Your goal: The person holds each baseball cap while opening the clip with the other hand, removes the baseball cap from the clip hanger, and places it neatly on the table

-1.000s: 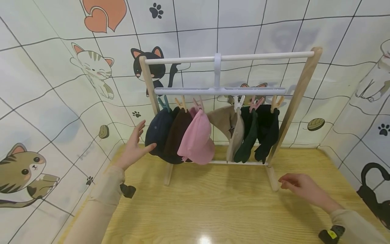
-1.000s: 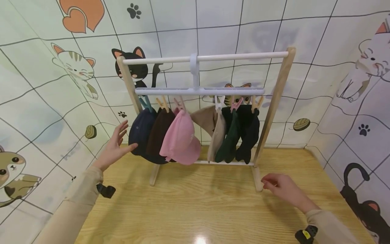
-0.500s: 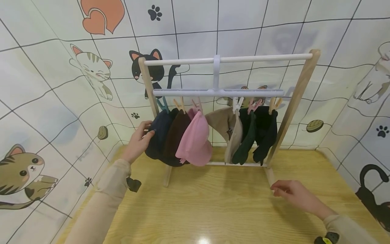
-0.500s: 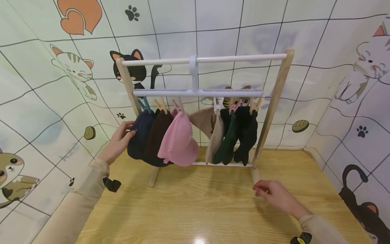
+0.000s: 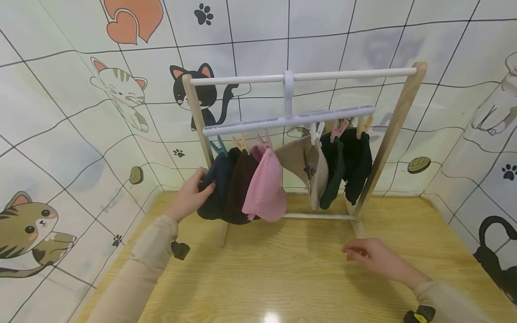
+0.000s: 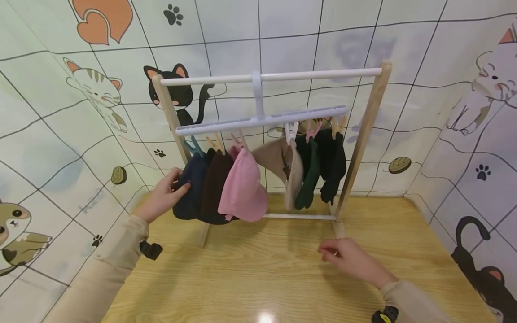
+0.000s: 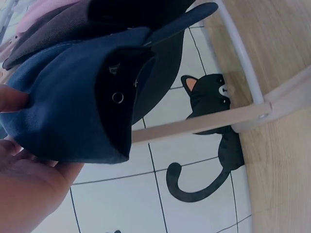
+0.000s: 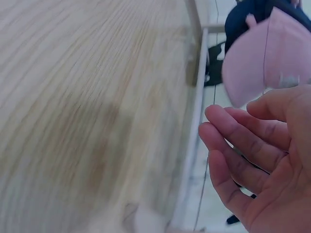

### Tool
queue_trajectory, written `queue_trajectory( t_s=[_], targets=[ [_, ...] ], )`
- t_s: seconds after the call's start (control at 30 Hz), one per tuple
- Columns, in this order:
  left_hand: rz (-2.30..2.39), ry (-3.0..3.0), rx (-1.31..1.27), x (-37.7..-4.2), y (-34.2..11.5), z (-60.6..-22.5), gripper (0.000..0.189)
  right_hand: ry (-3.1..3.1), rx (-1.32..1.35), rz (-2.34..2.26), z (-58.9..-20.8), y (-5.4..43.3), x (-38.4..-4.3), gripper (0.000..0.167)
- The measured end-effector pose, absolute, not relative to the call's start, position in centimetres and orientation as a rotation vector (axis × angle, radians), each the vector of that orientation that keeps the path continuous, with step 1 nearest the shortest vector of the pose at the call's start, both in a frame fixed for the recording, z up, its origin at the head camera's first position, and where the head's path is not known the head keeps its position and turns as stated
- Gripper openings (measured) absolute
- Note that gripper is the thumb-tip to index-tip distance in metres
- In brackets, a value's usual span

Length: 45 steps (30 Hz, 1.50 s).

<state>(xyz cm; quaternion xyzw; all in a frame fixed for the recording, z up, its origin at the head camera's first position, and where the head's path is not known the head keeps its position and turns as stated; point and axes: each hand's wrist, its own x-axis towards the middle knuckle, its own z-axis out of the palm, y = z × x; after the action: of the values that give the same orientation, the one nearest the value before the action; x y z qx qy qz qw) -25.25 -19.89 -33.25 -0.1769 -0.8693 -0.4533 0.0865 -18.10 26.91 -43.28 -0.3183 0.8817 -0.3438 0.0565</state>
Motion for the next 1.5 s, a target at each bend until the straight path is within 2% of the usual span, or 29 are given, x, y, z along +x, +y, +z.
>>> queue_trajectory(
  t_s=[0.27, 0.67, 0.9, 1.1, 1.33, 1.5],
  targets=[
    [-1.314, -2.612, -0.633, -24.8, -19.1, -33.6, 0.016, 2.764, -1.160, -1.010, -40.6, 22.9, -18.9, 0.018],
    [-1.264, -2.654, -0.676, -23.7, -17.9, -34.4, 0.028, 2.707, -1.434, -1.092, -33.5, 15.8, -21.0, 0.028],
    [-1.250, -2.660, -0.673, -22.5, -17.0, -34.4, 0.029, 2.734, -1.379, -1.110, -30.0, 11.8, -21.1, 0.038],
    [-1.185, -2.675, -0.755, -21.3, -15.9, -34.6, 0.038, 2.781, -1.484, -1.037, -27.7, 8.3, -21.7, 0.041],
    [-1.194, -2.613, -0.904, -20.0, -14.8, -34.8, 0.027, 2.810, -1.553, -1.112, -26.1, 5.9, -22.1, 0.049],
    [-1.168, -2.581, -0.961, -19.1, -13.8, -34.6, 0.032, 2.857, -1.512, -1.177, -26.0, 4.9, -22.3, 0.051]
  ],
)
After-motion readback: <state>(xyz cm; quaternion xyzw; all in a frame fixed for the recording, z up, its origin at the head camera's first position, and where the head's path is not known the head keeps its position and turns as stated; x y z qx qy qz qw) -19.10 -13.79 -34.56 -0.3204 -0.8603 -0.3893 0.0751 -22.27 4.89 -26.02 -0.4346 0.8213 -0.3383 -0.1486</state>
